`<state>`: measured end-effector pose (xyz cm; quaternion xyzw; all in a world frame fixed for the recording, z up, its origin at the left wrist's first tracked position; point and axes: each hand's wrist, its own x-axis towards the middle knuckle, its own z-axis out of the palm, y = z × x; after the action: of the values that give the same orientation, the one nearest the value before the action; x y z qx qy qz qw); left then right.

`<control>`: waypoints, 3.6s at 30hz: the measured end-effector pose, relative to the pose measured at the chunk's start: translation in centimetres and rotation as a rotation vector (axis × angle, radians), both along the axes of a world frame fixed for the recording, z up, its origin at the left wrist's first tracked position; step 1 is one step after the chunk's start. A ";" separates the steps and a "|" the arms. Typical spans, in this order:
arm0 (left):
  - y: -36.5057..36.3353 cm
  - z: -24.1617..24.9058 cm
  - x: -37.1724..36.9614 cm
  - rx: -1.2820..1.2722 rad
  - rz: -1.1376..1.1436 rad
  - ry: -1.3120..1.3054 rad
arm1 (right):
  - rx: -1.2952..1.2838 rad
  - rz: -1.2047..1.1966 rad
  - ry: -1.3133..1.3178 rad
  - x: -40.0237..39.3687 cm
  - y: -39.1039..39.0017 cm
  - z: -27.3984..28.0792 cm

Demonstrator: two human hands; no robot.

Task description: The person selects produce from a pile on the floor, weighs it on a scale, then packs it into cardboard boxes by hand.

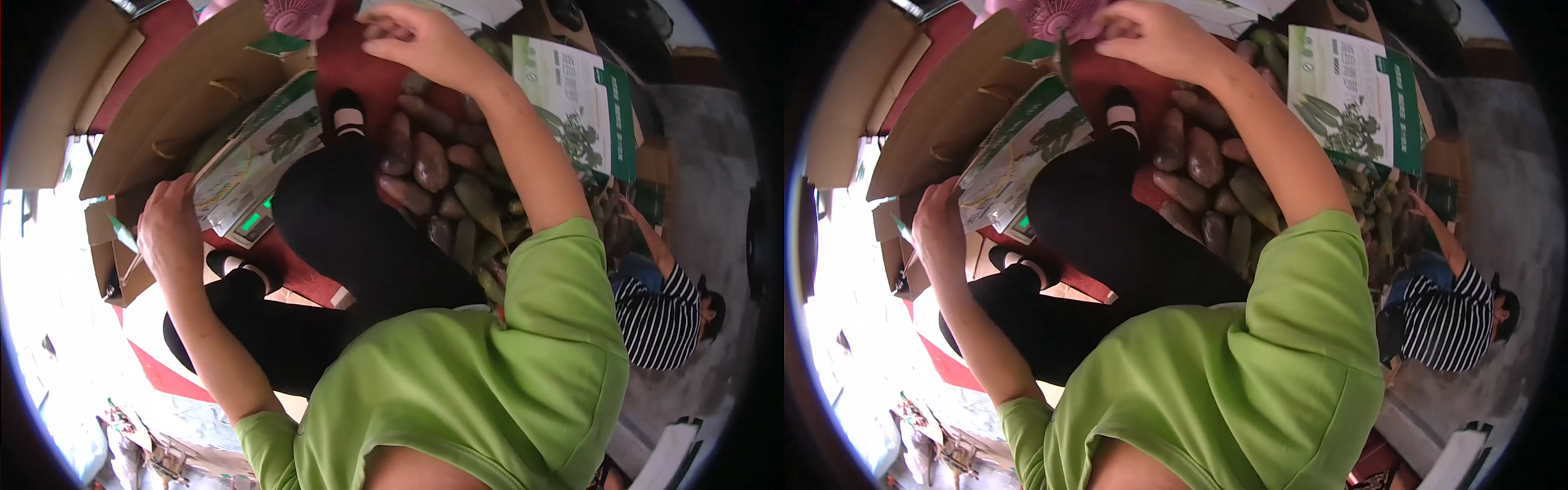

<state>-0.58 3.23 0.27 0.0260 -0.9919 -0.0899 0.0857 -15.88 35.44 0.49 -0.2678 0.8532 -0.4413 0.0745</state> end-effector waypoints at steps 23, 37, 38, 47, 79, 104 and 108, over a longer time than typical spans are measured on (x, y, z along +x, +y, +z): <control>0.5 -0.3 0.3 0.014 -0.039 0.023 | 1.109 -0.714 -0.767 23.7 21.5 -24.2; 1.3 0.5 2.1 -0.040 0.007 0.001 | 1.211 -0.702 -0.701 23.3 19.1 -25.0; 1.3 0.6 2.2 -0.037 0.003 -0.001 | 1.210 -0.715 -0.705 23.3 18.8 -24.8; 1.2 1.3 2.6 0.010 0.002 0.011 | 0.321 -0.955 -0.798 24.0 22.0 -29.6; 0.6 0.3 2.2 -0.015 -0.045 0.081 | -0.317 0.393 -0.038 -0.3 -17.7 5.1; -1.1 -0.6 1.7 -0.061 -0.076 0.191 | 0.332 -0.572 -0.470 26.2 14.5 -25.2; -1.3 -0.7 1.5 -0.039 -0.037 0.219 | 0.359 -0.578 -0.385 28.2 19.3 -28.2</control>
<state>0.93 1.93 -0.39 -0.0038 -0.9785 -0.0746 0.1923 12.35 54.73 -27.73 0.0887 0.9275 -0.3302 0.1512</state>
